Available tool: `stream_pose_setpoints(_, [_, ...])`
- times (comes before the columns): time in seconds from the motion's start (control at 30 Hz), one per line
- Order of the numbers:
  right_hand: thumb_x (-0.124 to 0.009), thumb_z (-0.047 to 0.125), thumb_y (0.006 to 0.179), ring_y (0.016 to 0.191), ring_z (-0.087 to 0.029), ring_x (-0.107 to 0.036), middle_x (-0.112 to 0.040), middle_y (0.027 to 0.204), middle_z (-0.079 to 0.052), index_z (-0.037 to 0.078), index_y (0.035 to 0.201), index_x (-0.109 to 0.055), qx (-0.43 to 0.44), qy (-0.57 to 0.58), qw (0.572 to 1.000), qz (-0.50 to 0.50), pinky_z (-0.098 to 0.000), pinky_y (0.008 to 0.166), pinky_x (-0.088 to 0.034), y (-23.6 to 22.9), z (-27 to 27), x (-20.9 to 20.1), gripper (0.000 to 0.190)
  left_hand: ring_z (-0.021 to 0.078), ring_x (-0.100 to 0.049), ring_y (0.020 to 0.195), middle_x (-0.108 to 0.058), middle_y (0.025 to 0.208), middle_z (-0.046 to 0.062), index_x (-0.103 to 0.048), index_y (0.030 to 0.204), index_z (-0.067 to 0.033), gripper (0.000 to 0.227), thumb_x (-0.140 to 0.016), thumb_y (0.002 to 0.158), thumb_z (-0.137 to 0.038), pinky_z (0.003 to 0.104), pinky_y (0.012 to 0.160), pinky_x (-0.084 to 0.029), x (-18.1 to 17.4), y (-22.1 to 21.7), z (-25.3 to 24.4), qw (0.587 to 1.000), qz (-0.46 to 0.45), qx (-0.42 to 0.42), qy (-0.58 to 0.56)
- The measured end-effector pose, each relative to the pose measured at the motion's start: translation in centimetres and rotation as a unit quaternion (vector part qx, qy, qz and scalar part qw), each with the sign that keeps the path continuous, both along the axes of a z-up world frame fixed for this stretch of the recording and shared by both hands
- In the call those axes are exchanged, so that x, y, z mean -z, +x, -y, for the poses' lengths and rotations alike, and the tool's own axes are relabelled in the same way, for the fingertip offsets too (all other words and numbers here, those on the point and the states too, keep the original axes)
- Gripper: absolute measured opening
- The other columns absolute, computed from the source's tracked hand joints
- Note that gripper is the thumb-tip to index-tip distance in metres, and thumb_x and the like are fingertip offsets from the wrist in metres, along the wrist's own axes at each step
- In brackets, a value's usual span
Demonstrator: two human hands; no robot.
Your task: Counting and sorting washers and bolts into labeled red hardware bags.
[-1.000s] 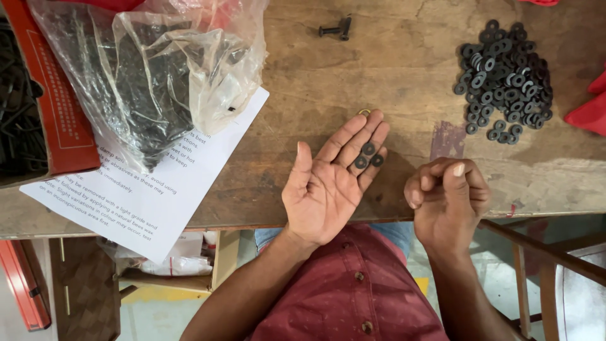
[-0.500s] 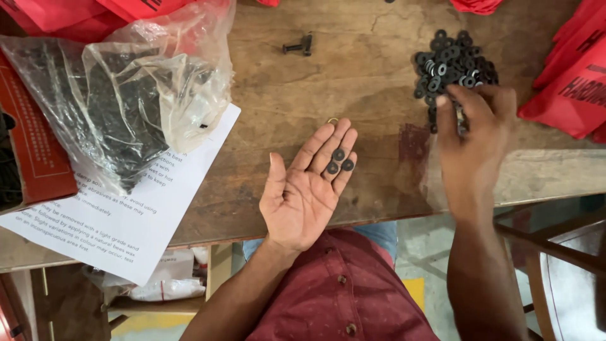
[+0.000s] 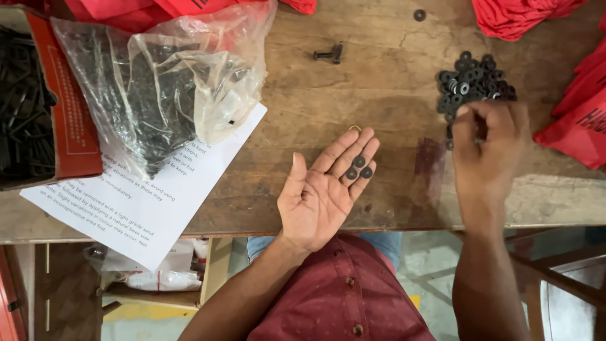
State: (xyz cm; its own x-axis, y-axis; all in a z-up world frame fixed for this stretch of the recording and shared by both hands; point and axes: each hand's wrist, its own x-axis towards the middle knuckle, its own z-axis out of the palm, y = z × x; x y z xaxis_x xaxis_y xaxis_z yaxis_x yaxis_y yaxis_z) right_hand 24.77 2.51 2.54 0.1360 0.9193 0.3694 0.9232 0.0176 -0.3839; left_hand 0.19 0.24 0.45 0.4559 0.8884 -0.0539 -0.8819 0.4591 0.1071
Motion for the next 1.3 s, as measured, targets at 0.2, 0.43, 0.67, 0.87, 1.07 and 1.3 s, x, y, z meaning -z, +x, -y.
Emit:
stream_pose_setpoints(0.2, [-0.069,0.005,0.105,0.083,-0.006,-0.052,-0.062,0.099,-0.003,0.002,0.112,-0.070,-0.091,-0.173,0.921,-0.336,-0.0220,0.071,-0.041,-4.2,0.7,-1.3,0.008,0.0284,-0.025,0.161,-0.022,0.174,0.020,-0.024,0.164,0.0033,0.085,-0.034,0.108,-0.060,0.042,0.134,-0.021,0.3,0.0,0.1,0.999,-0.003,0.030,-0.019])
stream_pose_setpoints(0.43, [-0.074,0.005,0.098,0.080,-0.004,-0.056,-0.066,0.096,0.000,0.003,0.107,-0.073,-0.160,-0.129,0.935,-0.289,-0.0204,0.067,-0.042,-6.8,0.6,-1.7,0.009,0.0277,-0.028,0.158,-0.024,0.172,0.019,-0.023,0.164,0.0045,0.087,-0.031,0.108,-0.062,0.042,0.133,-0.022,0.3,-0.2,0.2,0.999,-0.016,0.044,-0.027])
stream_pose_setpoints(0.67, [-0.075,0.004,0.104,0.071,0.000,-0.039,-0.061,0.092,0.005,0.004,0.111,-0.076,-0.023,-0.102,0.936,-0.336,-0.0189,0.062,-0.028,-5.9,3.2,-2.0,0.007,0.0306,-0.022,0.163,-0.024,0.173,0.020,-0.024,0.163,0.0039,0.084,-0.029,0.109,-0.061,0.042,0.134,-0.022,0.5,-0.3,0.2,0.998,0.008,0.049,-0.024])
stream_pose_setpoints(0.87, [-0.077,0.006,0.100,0.066,0.001,-0.034,-0.062,0.091,0.005,0.003,0.111,-0.076,0.033,-0.108,0.942,-0.315,-0.0183,0.059,-0.027,-5.8,5.9,-0.5,0.011,0.0291,-0.021,0.165,-0.022,0.175,0.020,-0.026,0.163,0.0025,0.083,-0.029,0.109,-0.061,0.041,0.135,-0.021,0.5,-0.6,0.2,0.999,0.007,0.052,0.003])
stream_pose_setpoints(1.07, [-0.076,0.005,0.100,0.072,0.001,-0.037,-0.066,0.104,0.004,0.004,0.115,-0.076,0.005,-0.095,0.949,-0.299,-0.0185,0.063,-0.029,-6.4,6.3,-0.6,0.015,0.0293,-0.020,0.166,-0.021,0.176,0.020,-0.027,0.163,0.0023,0.083,-0.030,0.110,-0.062,0.041,0.136,-0.021,0.5,-0.3,0.1,0.998,0.007,0.059,0.001])
stream_pose_setpoints(1.3, [-0.079,0.004,0.097,0.069,-0.001,-0.039,-0.067,0.104,0.002,0.006,0.113,-0.076,-0.010,-0.096,0.952,-0.290,-0.0195,0.060,-0.030,-7.3,6.0,-0.4,0.017,0.0289,-0.020,0.166,-0.022,0.175,0.019,-0.027,0.163,0.0018,0.085,-0.029,0.109,-0.063,0.042,0.136,-0.021,0.4,-0.5,0.2,0.999,-0.003,0.053,0.006])
